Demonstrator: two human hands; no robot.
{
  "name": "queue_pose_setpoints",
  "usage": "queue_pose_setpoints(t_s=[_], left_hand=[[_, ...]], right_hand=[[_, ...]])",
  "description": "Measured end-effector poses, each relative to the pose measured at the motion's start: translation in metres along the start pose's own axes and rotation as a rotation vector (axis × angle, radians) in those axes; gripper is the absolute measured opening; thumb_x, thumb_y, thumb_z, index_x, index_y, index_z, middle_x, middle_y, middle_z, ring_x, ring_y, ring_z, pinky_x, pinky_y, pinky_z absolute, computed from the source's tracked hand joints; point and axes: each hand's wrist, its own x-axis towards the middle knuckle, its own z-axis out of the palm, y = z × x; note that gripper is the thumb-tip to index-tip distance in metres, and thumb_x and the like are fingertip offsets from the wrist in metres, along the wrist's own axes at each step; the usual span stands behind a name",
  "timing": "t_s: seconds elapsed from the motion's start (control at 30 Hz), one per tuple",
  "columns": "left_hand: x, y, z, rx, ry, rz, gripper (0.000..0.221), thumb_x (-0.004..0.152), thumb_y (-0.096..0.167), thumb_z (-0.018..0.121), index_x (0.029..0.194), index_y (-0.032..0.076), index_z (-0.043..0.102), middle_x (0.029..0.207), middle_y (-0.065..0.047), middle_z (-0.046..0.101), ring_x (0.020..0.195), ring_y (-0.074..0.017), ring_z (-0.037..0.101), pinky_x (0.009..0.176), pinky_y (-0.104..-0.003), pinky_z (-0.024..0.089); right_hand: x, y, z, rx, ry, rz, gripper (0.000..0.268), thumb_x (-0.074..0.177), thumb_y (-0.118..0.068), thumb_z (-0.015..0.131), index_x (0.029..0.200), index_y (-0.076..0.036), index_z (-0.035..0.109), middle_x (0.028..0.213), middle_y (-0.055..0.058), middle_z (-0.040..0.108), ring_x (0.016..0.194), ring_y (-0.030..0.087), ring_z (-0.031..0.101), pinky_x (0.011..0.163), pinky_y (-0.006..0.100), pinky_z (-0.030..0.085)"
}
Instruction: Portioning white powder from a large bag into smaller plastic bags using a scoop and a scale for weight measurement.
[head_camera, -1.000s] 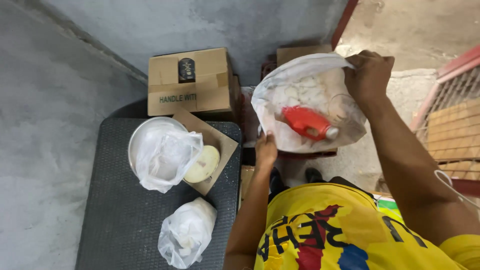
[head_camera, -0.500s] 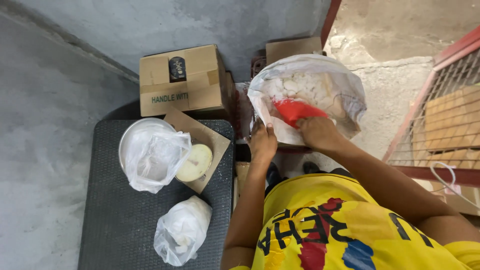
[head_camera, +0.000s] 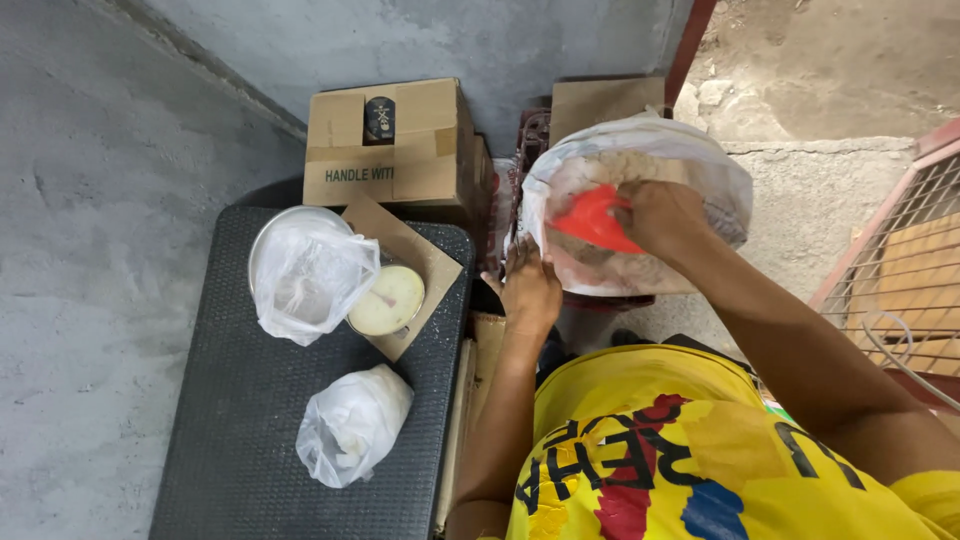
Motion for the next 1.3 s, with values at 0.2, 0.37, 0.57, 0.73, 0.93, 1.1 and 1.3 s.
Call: queue_pose_setpoints(t_s=[0.2,0.37,0.57,0.73,0.93,1.1,1.3], left_hand=[[0.003,-0.002,0.012,-0.008,0.023,-0.017,0.055,0.104,0.031,0.044,0.152,0.005,0.042,0.159,-0.014,0.041,0.152,-0.0290,0.030,0.114,-0.078,0.004],[-0.002,0.005,0.011,-0.063,0.008,-0.033,0.054,0.103,0.030,0.044,0.152,0.007,0.044,0.158,-0.012,0.043,0.149,-0.0278,0.034,0.115,-0.077,0.004],[0.000,0.013,0.001,-0.116,0.022,0.011,0.051,0.101,0.030,0.049,0.148,0.009,0.049,0.154,-0.012,0.050,0.149,-0.0273,0.038,0.118,-0.073,0.006],[0.014,0.001,-0.011,-0.036,0.043,-0.020,0.055,0.100,0.030,0.051,0.150,0.008,0.048,0.155,-0.014,0.049,0.145,-0.0297,0.042,0.118,-0.074,0.011],[0.025,-0.007,0.009,-0.075,0.059,-0.010,0.068,0.097,0.039,0.057,0.152,0.003,0.039,0.158,-0.016,0.041,0.147,-0.0344,0.037,0.113,-0.077,0.012],[0.028,-0.007,0.016,-0.064,0.052,0.029,0.068,0.097,0.039,0.056,0.152,0.002,0.040,0.160,-0.016,0.040,0.148,-0.0343,0.036,0.113,-0.076,0.012],[0.032,-0.006,0.022,-0.049,0.045,0.041,0.062,0.099,0.038,0.054,0.150,0.003,0.045,0.159,-0.013,0.042,0.148,-0.0335,0.037,0.116,-0.075,0.011]], right_hand=[[-0.003,0.016,0.009,-0.101,0.017,0.008,0.025,0.091,-0.035,0.066,0.099,-0.013,0.075,0.099,0.016,0.075,0.094,0.036,0.072,0.079,0.050,0.056],[0.008,0.025,0.010,0.072,0.423,0.055,0.027,0.096,-0.029,0.065,0.105,-0.004,0.070,0.095,0.022,0.072,0.084,0.040,0.070,0.071,0.051,0.055],[0.051,0.031,0.065,0.280,0.361,0.109,0.028,0.105,-0.029,0.061,0.107,-0.002,0.068,0.094,0.024,0.071,0.084,0.041,0.071,0.076,0.052,0.056],[0.008,0.019,0.025,0.062,0.079,0.005,0.031,0.089,-0.035,0.065,0.111,-0.014,0.072,0.097,0.019,0.073,0.086,0.041,0.070,0.073,0.053,0.056],[-0.022,0.031,-0.014,-0.053,0.190,0.070,0.027,0.092,-0.039,0.067,0.103,-0.014,0.073,0.092,0.014,0.075,0.088,0.036,0.072,0.071,0.050,0.056],[-0.039,0.044,0.004,-0.082,0.306,0.086,0.026,0.091,-0.037,0.069,0.100,-0.013,0.072,0.094,0.011,0.074,0.083,0.033,0.072,0.066,0.048,0.056],[-0.034,0.042,0.016,-0.011,0.445,0.052,0.022,0.090,-0.031,0.071,0.098,-0.010,0.071,0.096,0.010,0.074,0.081,0.035,0.070,0.064,0.048,0.054]])
